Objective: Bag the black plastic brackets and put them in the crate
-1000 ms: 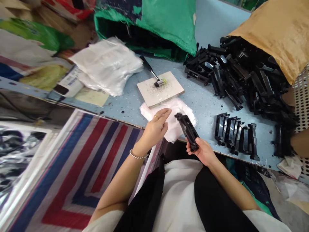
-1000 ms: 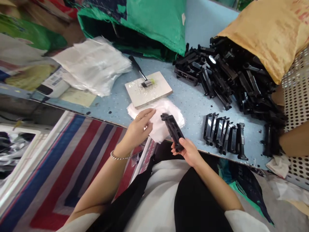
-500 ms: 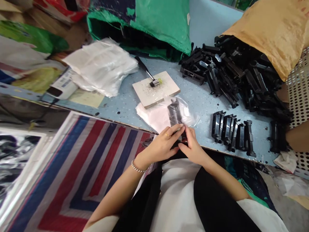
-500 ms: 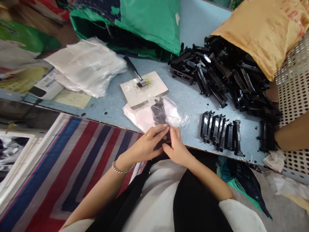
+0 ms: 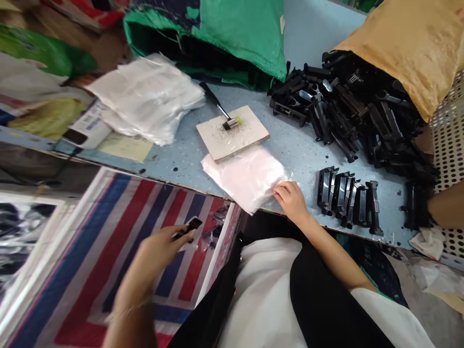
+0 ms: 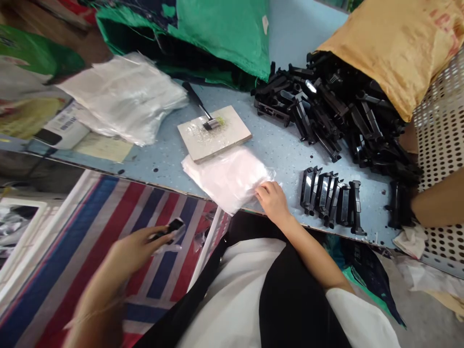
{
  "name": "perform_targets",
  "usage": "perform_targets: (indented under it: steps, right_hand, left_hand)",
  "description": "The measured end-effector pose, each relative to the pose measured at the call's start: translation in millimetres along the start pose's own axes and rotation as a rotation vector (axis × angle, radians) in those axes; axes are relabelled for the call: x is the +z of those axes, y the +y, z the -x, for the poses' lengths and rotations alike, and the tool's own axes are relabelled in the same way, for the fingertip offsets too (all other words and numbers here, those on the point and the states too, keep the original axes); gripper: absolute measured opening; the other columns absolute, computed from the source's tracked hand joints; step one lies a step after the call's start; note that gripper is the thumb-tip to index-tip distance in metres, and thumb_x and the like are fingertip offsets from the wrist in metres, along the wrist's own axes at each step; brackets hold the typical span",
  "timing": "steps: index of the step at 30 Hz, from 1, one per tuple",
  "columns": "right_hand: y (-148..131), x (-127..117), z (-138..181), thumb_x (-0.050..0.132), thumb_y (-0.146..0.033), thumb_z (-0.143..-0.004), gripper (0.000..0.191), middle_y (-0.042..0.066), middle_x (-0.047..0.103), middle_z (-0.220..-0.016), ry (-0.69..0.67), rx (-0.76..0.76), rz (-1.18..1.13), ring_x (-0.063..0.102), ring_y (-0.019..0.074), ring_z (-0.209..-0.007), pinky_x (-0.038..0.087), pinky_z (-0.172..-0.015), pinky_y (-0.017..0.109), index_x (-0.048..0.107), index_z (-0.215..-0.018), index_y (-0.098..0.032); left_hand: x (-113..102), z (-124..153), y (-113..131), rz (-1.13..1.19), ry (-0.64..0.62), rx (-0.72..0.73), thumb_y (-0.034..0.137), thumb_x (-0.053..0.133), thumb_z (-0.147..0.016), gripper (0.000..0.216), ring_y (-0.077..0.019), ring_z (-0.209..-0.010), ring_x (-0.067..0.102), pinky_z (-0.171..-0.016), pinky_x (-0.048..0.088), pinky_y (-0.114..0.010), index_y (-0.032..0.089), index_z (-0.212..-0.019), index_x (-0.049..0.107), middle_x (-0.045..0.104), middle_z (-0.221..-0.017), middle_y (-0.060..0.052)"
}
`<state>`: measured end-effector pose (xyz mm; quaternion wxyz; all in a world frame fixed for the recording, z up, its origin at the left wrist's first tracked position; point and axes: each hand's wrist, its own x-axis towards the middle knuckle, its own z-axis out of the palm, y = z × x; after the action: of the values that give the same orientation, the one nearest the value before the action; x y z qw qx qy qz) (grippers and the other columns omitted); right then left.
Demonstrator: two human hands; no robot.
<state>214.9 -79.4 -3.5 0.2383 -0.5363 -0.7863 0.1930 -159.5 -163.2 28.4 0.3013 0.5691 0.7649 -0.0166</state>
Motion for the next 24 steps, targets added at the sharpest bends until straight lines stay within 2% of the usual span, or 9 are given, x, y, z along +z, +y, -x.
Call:
perform_targets:
  steps: [2,6,9,12,13,15,16,18,24]
  right_hand:
    - [1,-1,-3,0.055,-0.025,-0.101,0.020,0.010,0.069,-0.094,0.031,0.041,-0.090,0.063,0.0248,-0.093,0.054,-0.088,0.040,0.073,-0.094,-0.022]
    - [4,-4,-10,0.060,-0.035,-0.097,0.021,0.003,0.066,-0.077,0.104,0.252,-0.493,0.062,0.0185,-0.073,0.052,-0.072,0.032,0.069,-0.083,-0.022]
    - [1,-6,-14,0.064,-0.045,-0.091,0.027,-0.002,0.060,-0.063,0.113,0.481,-0.832,0.056,0.0147,-0.058,0.049,-0.059,0.028,0.065,-0.076,-0.022]
    - [-10,-6,-17,0.072,-0.053,-0.082,0.033,-0.003,0.060,-0.062,0.134,0.605,-1.055,0.056,0.0136,-0.055,0.050,-0.056,0.027,0.062,-0.076,-0.022]
    - [-15,-6,-17,0.074,-0.054,-0.080,0.034,-0.003,0.061,-0.062,0.144,0.617,-1.084,0.056,0.0135,-0.056,0.051,-0.055,0.027,0.062,-0.076,-0.022]
    - [-25,-8,-18,0.077,-0.053,-0.078,0.035,-0.004,0.059,-0.065,0.164,0.602,-1.078,0.056,0.0128,-0.058,0.052,-0.057,0.027,0.060,-0.076,-0.022]
    - [-28,-10,-18,0.077,-0.053,-0.078,0.035,-0.004,0.059,-0.066,0.174,0.586,-1.058,0.055,0.0126,-0.060,0.052,-0.058,0.027,0.060,-0.075,-0.022]
    - [-30,-14,-18,0.076,-0.053,-0.079,0.035,-0.004,0.058,-0.069,0.182,0.564,-1.030,0.055,0.0129,-0.063,0.052,-0.061,0.027,0.059,-0.073,-0.023]
    - [-21,-32,-8,0.065,-0.071,-0.083,0.049,-0.002,0.057,-0.066,0.132,0.573,-1.044,0.056,0.0154,-0.065,0.051,-0.065,0.030,0.055,-0.073,-0.024]
  left_hand:
    - [45,-34,-3,-0.163,-0.222,-0.142,0.033,0.061,-0.083,0.021,-0.0335,-0.085,0.074,-0.073,0.055,-0.037,0.016,-0.078,0.071,0.076,-0.080,-0.013]
    - [99,-70,16,-0.170,-0.302,-0.112,0.024,0.059,-0.083,0.018,-0.0306,-0.083,0.072,-0.073,0.051,-0.035,0.015,-0.068,0.063,0.069,-0.070,-0.011]
    - [87,-62,38,-0.103,-0.356,-0.022,0.026,0.061,-0.084,0.016,-0.0248,-0.078,0.071,-0.074,0.051,-0.032,0.017,-0.073,0.067,0.068,-0.070,-0.006]
    - [58,-36,82,0.132,-0.367,0.216,0.041,0.059,-0.093,0.026,-0.0180,-0.073,0.068,-0.072,0.052,-0.027,0.021,-0.085,0.074,0.072,-0.076,-0.003]
    - [51,-27,104,0.272,-0.306,0.342,0.045,0.058,-0.094,0.030,-0.0170,-0.072,0.067,-0.071,0.053,-0.027,0.021,-0.088,0.075,0.072,-0.079,-0.003]
    - [42,-14,151,0.531,0.002,0.542,0.047,0.067,-0.090,0.029,-0.0179,-0.078,0.067,-0.075,0.054,-0.029,0.020,-0.096,0.076,0.074,-0.092,-0.006]
    - [42,-12,173,0.613,0.126,0.581,0.046,0.074,-0.085,0.030,-0.0186,-0.082,0.067,-0.077,0.055,-0.030,0.020,-0.098,0.075,0.074,-0.098,-0.008]
    - [45,-15,208,0.780,0.194,0.589,0.042,0.073,-0.086,0.023,-0.0182,-0.083,0.066,-0.077,0.054,-0.030,0.020,-0.090,0.074,0.073,-0.093,-0.007]
    - [57,-38,234,1.361,-0.325,0.298,0.049,0.090,-0.067,0.045,-0.0074,-0.052,0.043,-0.051,0.037,-0.021,0.017,-0.063,0.058,0.051,-0.055,0.005]
